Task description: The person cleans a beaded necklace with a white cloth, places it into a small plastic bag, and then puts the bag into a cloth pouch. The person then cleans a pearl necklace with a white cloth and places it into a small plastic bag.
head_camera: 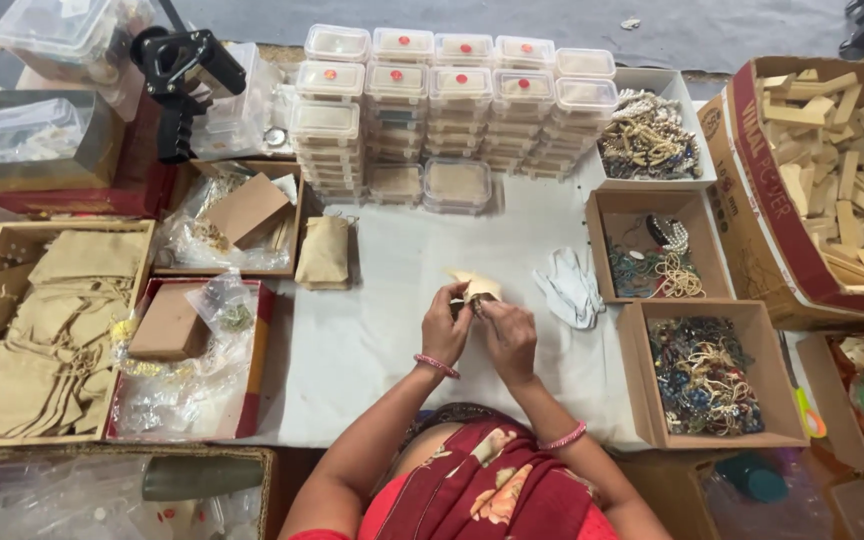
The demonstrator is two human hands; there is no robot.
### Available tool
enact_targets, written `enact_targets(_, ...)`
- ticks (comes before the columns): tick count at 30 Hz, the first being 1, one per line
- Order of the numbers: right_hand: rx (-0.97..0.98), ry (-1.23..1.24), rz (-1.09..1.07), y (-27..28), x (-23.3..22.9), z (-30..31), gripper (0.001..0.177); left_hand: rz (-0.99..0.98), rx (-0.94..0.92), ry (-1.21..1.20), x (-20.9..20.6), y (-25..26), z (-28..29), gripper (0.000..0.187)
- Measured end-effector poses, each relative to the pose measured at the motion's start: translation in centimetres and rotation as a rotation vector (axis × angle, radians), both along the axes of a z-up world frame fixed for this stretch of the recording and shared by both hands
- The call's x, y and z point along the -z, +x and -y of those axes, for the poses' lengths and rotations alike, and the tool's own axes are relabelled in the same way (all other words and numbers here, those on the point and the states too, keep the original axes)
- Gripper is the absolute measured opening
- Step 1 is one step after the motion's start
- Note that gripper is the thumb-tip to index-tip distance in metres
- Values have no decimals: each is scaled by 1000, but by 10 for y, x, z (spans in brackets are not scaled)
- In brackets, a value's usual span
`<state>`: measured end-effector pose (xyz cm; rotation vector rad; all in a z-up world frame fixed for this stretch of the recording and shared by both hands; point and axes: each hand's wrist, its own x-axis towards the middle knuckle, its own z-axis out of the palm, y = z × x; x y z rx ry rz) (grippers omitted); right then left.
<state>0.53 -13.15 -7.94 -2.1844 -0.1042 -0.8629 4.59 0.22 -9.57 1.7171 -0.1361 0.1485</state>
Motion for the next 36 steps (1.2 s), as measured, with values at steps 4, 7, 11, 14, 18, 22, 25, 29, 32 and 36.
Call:
enact_targets(4, -112, -430, 72, 0, 5, -2, 24, -232, -18, 69, 47, 8, -13, 28)
enact_targets(7, -209, -581, 16, -9, 36, -5, 20, -388, -2, 228, 63, -8, -25, 30)
enact_targets(11, -241, -561, -13, -7, 52, -9, 25, -229, 59, 395, 91, -13, -34, 26)
enact_targets(14, -185, -546, -38, 2, 65, -4, 27, -246, 107, 350, 98, -13, -42, 21)
enact_targets(18, -221, -580, -129, 15, 80, 6, 27, -237, 106, 319, 84, -14, -37, 21)
enact_targets(22, -267, -565, -36, 9, 47, -6, 28, -194, 136, 402, 57, -16, -37, 26)
enact_targets(25, -245, -569, 12, 10, 42, -10, 31, -156, 145, 378, 84, -14, -40, 24)
enact_targets(29, -183, -635, -109, 23, 88, 0, 31, -139, 118, 307, 97, -15, -41, 20)
enact_targets(32, -147, -648, -152, 27, 77, -4, 32, -237, 107, 295, 87, -15, -41, 20)
enact_targets(36, -134, -693, -59, 28, 53, -8, 35, -282, 113, 225, 88, -15, -47, 20)
